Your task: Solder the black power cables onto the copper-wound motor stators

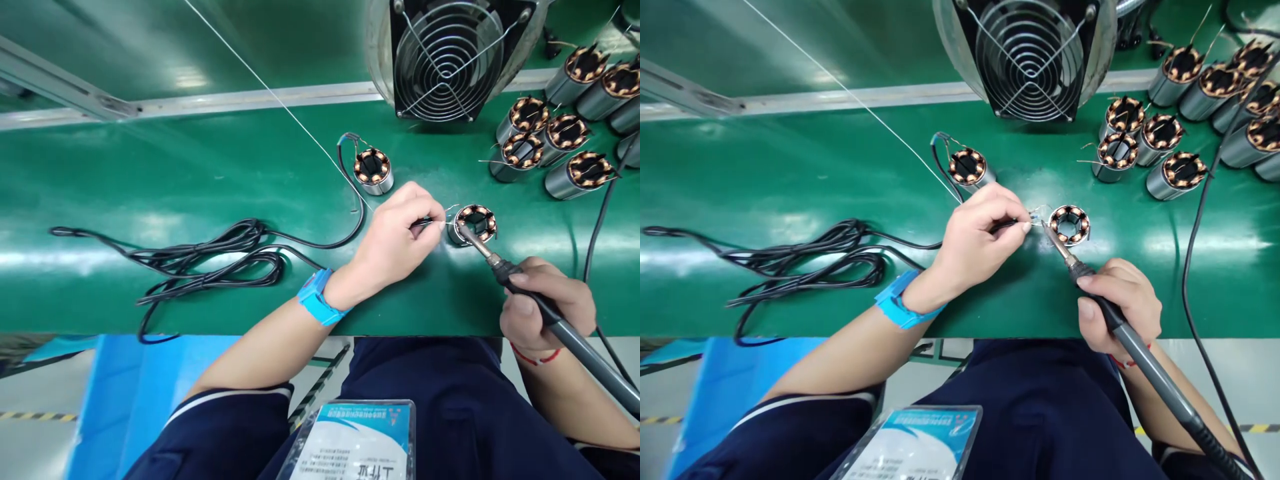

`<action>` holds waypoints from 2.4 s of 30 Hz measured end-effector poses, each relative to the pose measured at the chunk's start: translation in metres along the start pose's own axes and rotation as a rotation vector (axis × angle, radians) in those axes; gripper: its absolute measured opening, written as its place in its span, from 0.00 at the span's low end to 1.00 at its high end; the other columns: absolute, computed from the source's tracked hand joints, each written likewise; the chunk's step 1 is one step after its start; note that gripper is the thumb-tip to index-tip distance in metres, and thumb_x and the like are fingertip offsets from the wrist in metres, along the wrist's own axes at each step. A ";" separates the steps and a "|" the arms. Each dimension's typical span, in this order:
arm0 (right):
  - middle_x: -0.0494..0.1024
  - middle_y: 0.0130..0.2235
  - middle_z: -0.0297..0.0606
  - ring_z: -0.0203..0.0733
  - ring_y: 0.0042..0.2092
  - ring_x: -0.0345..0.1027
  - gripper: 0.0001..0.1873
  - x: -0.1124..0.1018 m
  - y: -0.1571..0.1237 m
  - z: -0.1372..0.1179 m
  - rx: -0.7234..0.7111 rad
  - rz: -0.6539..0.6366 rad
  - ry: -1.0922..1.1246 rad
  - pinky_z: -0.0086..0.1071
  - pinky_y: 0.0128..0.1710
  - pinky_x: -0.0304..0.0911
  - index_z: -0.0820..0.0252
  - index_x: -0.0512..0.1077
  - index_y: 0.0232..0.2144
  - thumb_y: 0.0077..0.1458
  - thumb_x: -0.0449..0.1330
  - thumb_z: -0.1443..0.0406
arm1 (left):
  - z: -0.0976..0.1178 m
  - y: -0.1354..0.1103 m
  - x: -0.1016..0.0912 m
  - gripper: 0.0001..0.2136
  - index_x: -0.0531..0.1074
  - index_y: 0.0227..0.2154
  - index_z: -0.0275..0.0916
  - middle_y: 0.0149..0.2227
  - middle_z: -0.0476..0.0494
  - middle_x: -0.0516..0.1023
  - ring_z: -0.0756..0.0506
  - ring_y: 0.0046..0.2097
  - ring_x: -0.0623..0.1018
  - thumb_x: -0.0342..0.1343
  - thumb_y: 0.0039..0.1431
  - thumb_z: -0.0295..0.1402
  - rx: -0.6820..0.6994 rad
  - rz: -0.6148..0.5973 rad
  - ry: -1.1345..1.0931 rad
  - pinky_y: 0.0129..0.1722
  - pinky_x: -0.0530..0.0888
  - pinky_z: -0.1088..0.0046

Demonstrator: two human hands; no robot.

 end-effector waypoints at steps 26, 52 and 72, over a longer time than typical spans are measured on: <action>0.67 0.24 0.31 0.33 0.24 0.60 0.08 0.003 0.005 -0.002 -0.053 -0.024 0.043 0.31 0.22 0.59 0.64 0.70 0.39 0.54 0.58 0.70 | -0.001 -0.001 0.000 0.08 0.70 0.26 0.37 0.28 0.51 0.71 0.52 0.33 0.72 0.53 0.52 0.18 0.053 0.001 0.063 0.29 0.70 0.75; 0.66 0.22 0.31 0.35 0.21 0.59 0.10 0.006 0.004 -0.002 -0.072 0.043 0.021 0.31 0.18 0.56 0.63 0.72 0.41 0.55 0.58 0.68 | -0.002 -0.001 0.000 0.07 0.69 0.26 0.37 0.29 0.50 0.71 0.52 0.33 0.71 0.52 0.53 0.19 0.025 -0.029 0.094 0.30 0.70 0.74; 0.68 0.24 0.32 0.34 0.22 0.60 0.13 0.006 0.004 -0.002 -0.063 0.037 0.033 0.31 0.20 0.57 0.65 0.72 0.42 0.52 0.60 0.70 | -0.002 -0.001 0.001 0.07 0.69 0.26 0.37 0.29 0.50 0.71 0.52 0.32 0.71 0.52 0.52 0.18 0.031 -0.017 0.078 0.29 0.69 0.75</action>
Point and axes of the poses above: each hand's wrist, its own y-axis towards the middle knuckle, its own x-axis out of the palm, z = x × y, the point moved 1 cm from there along y, towards the middle knuckle
